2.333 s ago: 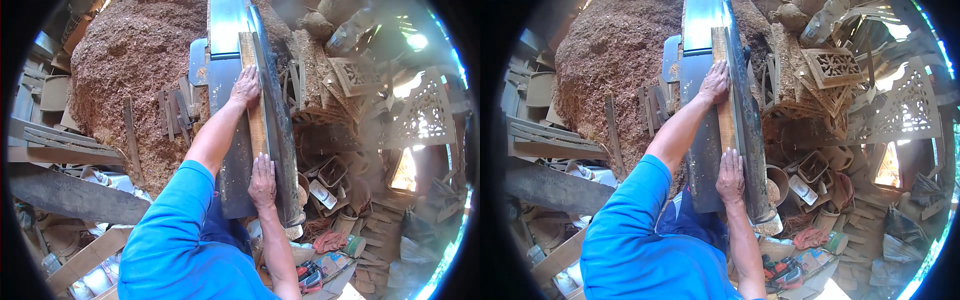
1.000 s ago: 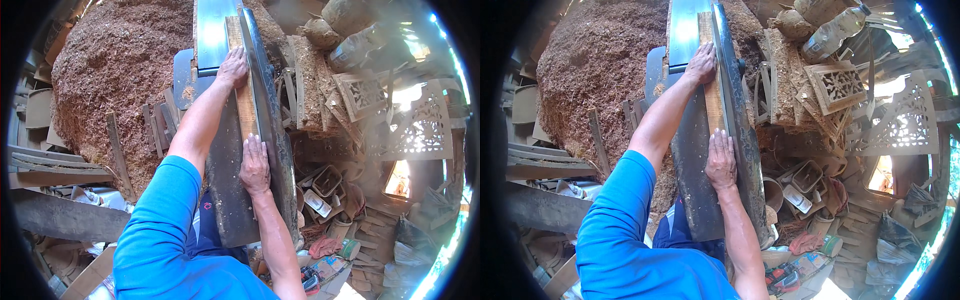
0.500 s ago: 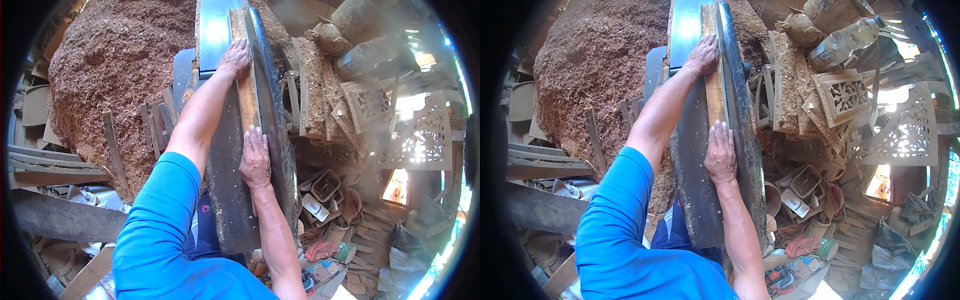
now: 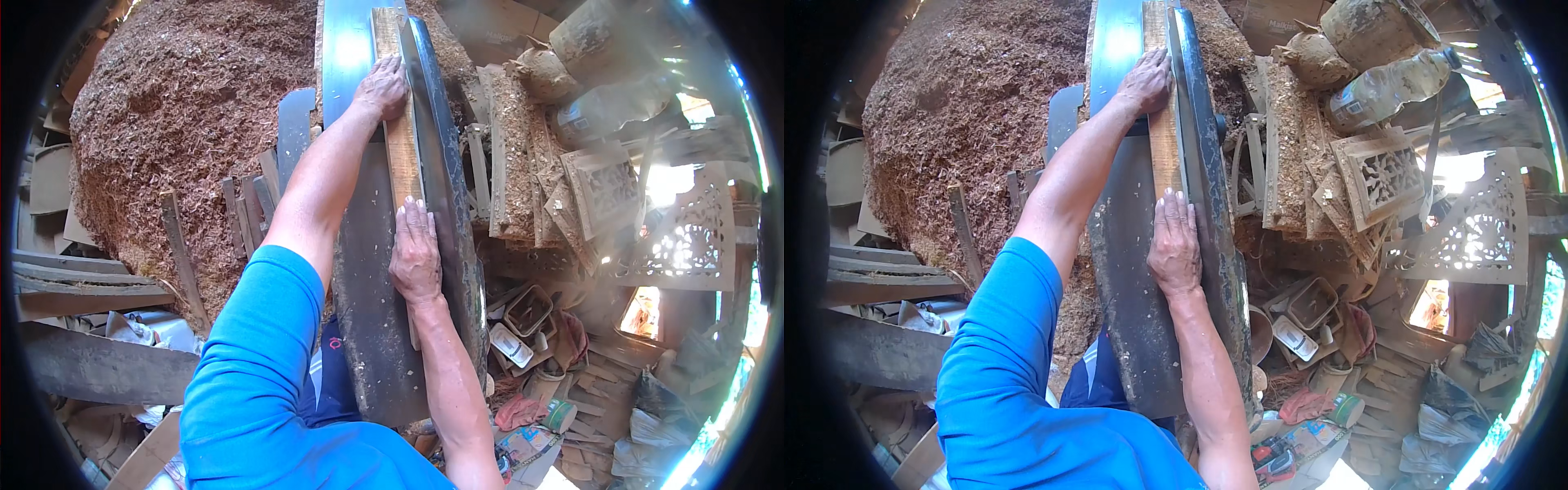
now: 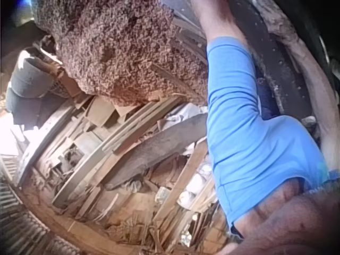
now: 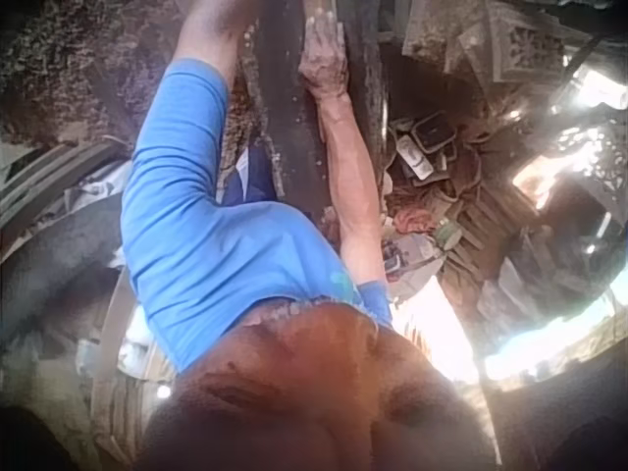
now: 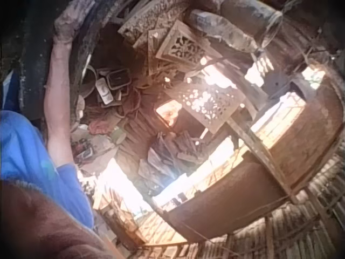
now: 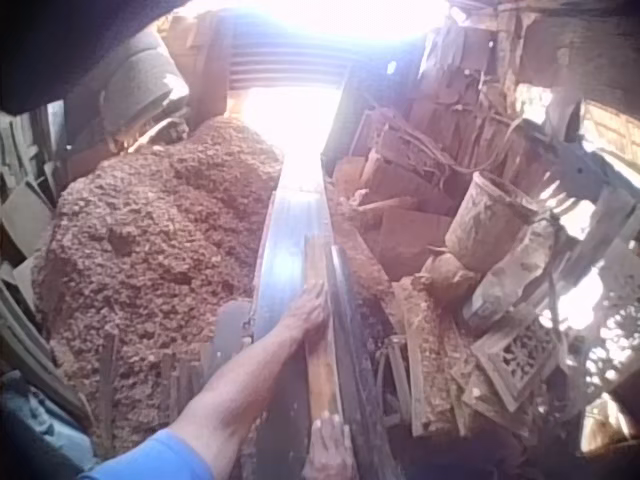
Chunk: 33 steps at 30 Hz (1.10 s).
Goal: The person feeds several wood planks through a jointer machine, picks up wood pieces from the floor, and measures a piece of wood with a tape measure.
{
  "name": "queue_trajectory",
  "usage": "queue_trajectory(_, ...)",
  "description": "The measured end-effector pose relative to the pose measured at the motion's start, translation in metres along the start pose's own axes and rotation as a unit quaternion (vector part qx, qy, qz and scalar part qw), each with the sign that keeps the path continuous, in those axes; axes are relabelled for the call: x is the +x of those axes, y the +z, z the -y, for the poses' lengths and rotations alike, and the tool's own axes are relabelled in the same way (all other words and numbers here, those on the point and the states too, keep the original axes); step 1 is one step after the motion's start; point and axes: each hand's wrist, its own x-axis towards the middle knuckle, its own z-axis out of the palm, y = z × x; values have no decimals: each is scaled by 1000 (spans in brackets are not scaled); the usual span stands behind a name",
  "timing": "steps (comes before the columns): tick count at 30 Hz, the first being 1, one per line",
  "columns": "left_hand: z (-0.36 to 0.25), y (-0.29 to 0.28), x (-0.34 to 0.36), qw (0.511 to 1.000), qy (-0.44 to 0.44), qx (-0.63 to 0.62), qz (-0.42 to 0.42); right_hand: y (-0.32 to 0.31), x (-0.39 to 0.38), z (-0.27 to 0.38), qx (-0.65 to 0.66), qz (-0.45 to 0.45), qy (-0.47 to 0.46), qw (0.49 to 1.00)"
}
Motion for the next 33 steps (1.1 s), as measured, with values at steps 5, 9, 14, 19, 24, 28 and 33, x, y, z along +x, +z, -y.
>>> queue_trajectory(5,14,8,13,1000,9,23,-10,5,13,-2,11,1,2,1000)
queue_trajectory(9,21,7,18,1000,-8,22,-12,10,24,-3,10,2,-7,1000)
queue_trajectory(14,15,-7,16,999,-15,21,30,14,36,-6,2,-8,-14,1000)
queue_trajectory(19,6,-61,0,986,50,18,156,21,48,-15,-2,-14,-18,1000)
queue_trajectory(24,-11,-79,-96,979,79,-96,-161,27,66,-17,3,-14,-30,999)
queue_trajectory(28,-60,-130,-258,957,75,-245,-136,34,77,-20,9,-12,-26,1000)
queue_trajectory(33,-125,-125,-396,913,83,-398,-45,41,94,-27,-21,-17,-49,998)
